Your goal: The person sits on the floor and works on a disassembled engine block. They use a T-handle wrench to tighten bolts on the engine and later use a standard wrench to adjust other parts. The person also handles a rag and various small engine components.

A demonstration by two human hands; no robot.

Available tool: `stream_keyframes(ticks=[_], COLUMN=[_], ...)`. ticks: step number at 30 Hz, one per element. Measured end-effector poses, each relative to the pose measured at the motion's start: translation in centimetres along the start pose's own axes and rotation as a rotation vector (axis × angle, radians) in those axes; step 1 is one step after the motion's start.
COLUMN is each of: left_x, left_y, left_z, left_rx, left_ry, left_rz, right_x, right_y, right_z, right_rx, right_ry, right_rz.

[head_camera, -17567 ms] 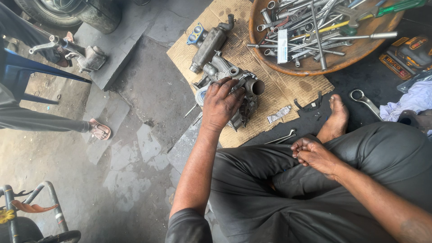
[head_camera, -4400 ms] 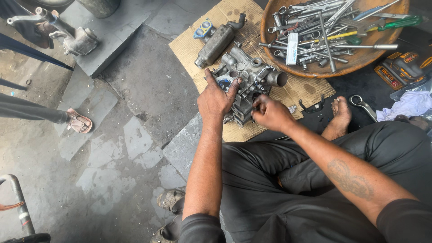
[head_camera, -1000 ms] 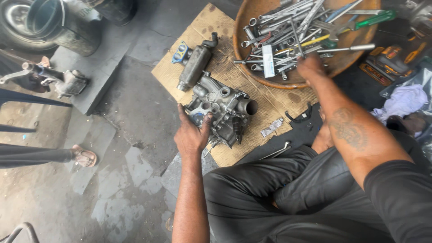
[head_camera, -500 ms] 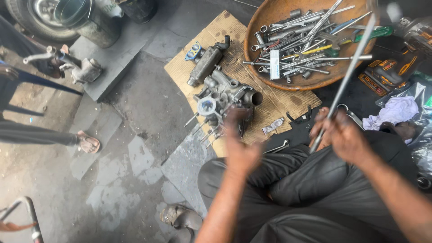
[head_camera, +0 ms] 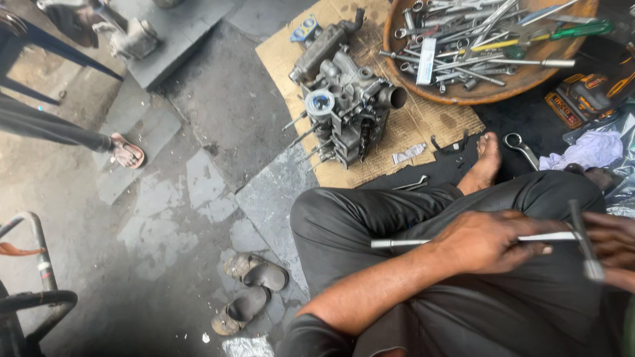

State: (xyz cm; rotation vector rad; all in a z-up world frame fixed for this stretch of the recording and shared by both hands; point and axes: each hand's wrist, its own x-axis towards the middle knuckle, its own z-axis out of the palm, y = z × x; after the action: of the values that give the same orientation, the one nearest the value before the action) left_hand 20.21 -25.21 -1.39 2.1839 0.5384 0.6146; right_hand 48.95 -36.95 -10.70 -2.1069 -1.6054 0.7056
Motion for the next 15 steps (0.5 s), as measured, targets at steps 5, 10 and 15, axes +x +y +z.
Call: stream_keyframes(ticks=[5,10,15], left_x=[1.6,4.4,6.5], left_y=[-0.4,-1.8,-3.5], left_z=[2.9,2.6,-1.1], left_rx=[0.232,0.318,0.539], left_ry=[-0.263,-0.092,0.021], left_rz=[0.107,0.249,0.204], right_x=[-3.2,-4.6,-4.0], right_y=[6.1,9.5,4.8], right_z=[2.2,3.9,3.9], right_rx=[0.136,0.274,0.135], right_ry=[0.065,0.151,0.386], right_rz=[0.048,-0.062,-0.357])
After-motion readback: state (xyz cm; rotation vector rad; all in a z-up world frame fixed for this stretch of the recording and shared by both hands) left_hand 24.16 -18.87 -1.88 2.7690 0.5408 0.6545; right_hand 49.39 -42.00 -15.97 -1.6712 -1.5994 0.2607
